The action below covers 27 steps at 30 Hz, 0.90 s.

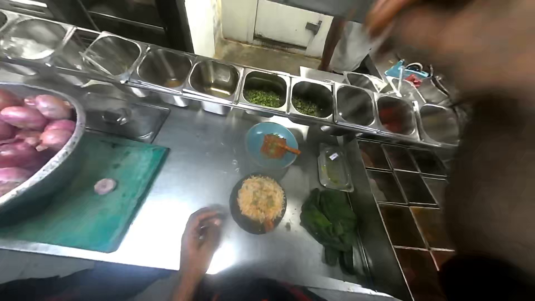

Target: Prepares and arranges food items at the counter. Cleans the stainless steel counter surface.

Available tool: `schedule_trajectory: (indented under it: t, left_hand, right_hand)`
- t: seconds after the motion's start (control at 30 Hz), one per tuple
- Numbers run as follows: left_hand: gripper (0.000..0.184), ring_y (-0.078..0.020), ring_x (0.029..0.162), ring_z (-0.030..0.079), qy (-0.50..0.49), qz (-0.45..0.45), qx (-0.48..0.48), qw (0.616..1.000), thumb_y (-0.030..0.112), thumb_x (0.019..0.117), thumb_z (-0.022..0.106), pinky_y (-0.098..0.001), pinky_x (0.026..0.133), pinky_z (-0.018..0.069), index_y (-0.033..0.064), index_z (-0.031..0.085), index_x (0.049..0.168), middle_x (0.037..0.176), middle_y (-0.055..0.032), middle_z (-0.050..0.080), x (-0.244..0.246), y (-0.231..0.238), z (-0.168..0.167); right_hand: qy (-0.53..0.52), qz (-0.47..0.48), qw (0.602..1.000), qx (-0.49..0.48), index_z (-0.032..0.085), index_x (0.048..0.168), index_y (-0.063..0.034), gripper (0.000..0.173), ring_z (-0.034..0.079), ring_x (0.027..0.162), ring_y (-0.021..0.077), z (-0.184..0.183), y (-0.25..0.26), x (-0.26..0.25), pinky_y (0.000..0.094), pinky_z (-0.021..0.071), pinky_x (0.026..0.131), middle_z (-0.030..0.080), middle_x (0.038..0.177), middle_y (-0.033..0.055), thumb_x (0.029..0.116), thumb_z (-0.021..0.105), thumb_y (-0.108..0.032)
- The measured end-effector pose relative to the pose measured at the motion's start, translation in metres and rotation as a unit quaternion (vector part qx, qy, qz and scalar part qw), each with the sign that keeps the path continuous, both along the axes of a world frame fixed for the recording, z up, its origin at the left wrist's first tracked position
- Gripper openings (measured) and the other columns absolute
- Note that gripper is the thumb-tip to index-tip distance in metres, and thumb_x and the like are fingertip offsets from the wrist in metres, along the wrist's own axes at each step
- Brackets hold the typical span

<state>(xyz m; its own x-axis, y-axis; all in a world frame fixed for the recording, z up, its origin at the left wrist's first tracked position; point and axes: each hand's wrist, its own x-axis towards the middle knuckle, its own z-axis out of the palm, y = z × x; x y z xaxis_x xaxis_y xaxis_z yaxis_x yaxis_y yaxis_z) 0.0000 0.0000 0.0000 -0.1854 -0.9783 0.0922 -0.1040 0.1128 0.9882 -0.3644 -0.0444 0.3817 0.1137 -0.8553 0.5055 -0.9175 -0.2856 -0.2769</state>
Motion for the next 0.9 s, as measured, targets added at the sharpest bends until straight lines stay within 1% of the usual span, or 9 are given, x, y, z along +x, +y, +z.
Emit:
schedule_trajectory:
  t: [0.07, 0.13, 0.23, 0.33, 0.5, 0.63, 0.7, 0.8, 0.9]
  left_hand:
    - [0.031, -0.0188, 0.097, 0.071, -0.013, -0.008, 0.008, 1.0, 0.018, 0.0932, 0.066, -0.0329, 0.077, 0.0641, 0.0016, 0.065, 0.12, 0.123, -0.0102, 0.067, -0.008, -0.002, 0.008]
    - [0.036, -0.0181, 0.101, 0.071, -0.039, -0.022, 0.022, 0.999, 0.023, 0.0928, 0.067, -0.0336, 0.079, 0.0634, 0.0044, 0.064, 0.124, 0.125, -0.0081, 0.067, -0.017, -0.004, 0.02]
    - [0.041, -0.0179, 0.108, 0.068, -0.103, -0.045, 0.016, 0.994, 0.029, 0.0936, 0.068, -0.0368, 0.084, 0.0619, 0.0081, 0.063, 0.129, 0.13, -0.0071, 0.064, -0.032, -0.012, 0.038]
    - [0.042, -0.0221, 0.126, 0.059, -0.168, -0.063, -0.024, 0.983, 0.03, 0.094, 0.069, -0.0449, 0.094, 0.0573, 0.0139, 0.064, 0.132, 0.141, -0.0067, 0.058, -0.051, -0.024, 0.05]
    - [0.042, -0.0347, 0.145, 0.037, -0.254, -0.103, -0.042, 0.961, 0.036, 0.0922, 0.073, -0.0579, 0.112, 0.0394, 0.0278, 0.068, 0.133, 0.157, -0.0068, 0.043, -0.084, -0.039, 0.067]
    - [0.016, -0.0319, 0.136, 0.049, -0.24, -0.075, -0.078, 0.965, 0.025, 0.0943, 0.071, -0.0567, 0.11, 0.0426, 0.0158, 0.076, 0.106, 0.143, -0.0089, 0.058, -0.088, -0.045, 0.066]
    - [0.012, -0.0281, 0.131, 0.054, -0.236, -0.077, -0.073, 0.966, 0.022, 0.0958, 0.068, -0.0549, 0.106, 0.0462, 0.0165, 0.075, 0.103, 0.137, -0.0078, 0.061, -0.085, -0.047, 0.068]
    - [0.014, -0.0251, 0.133, 0.052, -0.215, -0.097, -0.047, 0.971, 0.014, 0.0954, 0.064, -0.0525, 0.106, 0.0468, 0.0176, 0.075, 0.104, 0.142, -0.0052, 0.059, -0.08, -0.043, 0.068]
    - [0.016, -0.0211, 0.132, 0.054, -0.146, -0.094, -0.014, 0.985, 0.009, 0.0946, 0.062, -0.0476, 0.103, 0.0506, 0.0153, 0.076, 0.1, 0.142, -0.0033, 0.06, -0.082, -0.042, 0.068]
  right_hand:
    - [-0.012, 0.092, 0.99, 0.107, 0.077, 0.096, -0.011, 0.016, 0.072, 0.085, 0.0139, -0.098, 0.018, 0.039, 0.0404, 0.0612, 0.078, 0.076, 0.097, 0.0025, 0.0909, 0.063, -0.002]
    - [-0.033, 0.1, 0.97, 0.217, 0.077, 0.101, -0.0108, 0.015, 0.072, 0.082, 0.0171, -0.173, 0.025, 0.06, 0.0441, 0.061, 0.079, 0.075, 0.094, 0.0035, 0.097, 0.064, -0.005]
    - [-0.089, 0.074, 0.96, 0.257, 0.074, 0.111, -0.0086, 0.015, 0.072, 0.08, 0.0205, -0.224, 0.027, 0.067, 0.0463, 0.0599, 0.079, 0.074, 0.09, 0.0065, 0.1005, 0.065, -0.017]
    - [-0.18, 0.071, 0.95, 0.244, 0.071, 0.114, -0.008, 0.021, 0.071, 0.079, 0.0159, -0.239, 0.03, 0.069, 0.0405, 0.0605, 0.078, 0.074, 0.09, 0.0043, 0.0944, 0.074, -0.015]
    - [-0.201, 0.09, 0.94, 0.259, 0.07, 0.117, -0.0079, 0.025, 0.072, 0.095, 0.0176, -0.238, 0.039, 0.078, 0.0403, 0.0612, 0.086, 0.072, 0.112, 0.0071, 0.0965, 0.06, 0.003]
    - [-0.242, 0.078, 0.935, 0.248, 0.073, 0.109, -0.0065, 0.018, 0.071, 0.088, 0.0166, -0.247, 0.042, 0.079, 0.0392, 0.0604, 0.084, 0.074, 0.104, 0.0068, 0.0951, 0.063, 0.0]
    - [-0.279, 0.064, 0.934, 0.214, 0.072, 0.107, -0.0079, 0.02, 0.07, 0.083, 0.015, -0.251, 0.045, 0.078, 0.0377, 0.0611, 0.076, 0.073, 0.102, 0.0046, 0.0935, 0.059, 0.0]
    - [-0.259, 0.075, 0.926, 0.263, 0.074, 0.113, -0.0078, 0.03, 0.071, 0.096, 0.0187, -0.254, 0.054, 0.079, 0.0431, 0.0592, 0.085, 0.074, 0.115, 0.0061, 0.0937, 0.056, 0.007]
    - [-0.391, 0.046, 0.904, 0.168, 0.069, 0.104, -0.005, 0.022, 0.073, 0.087, 0.0186, -0.254, 0.059, 0.077, 0.0381, 0.0629, 0.075, 0.074, 0.107, 0.007, 0.0936, 0.055, 0.009]
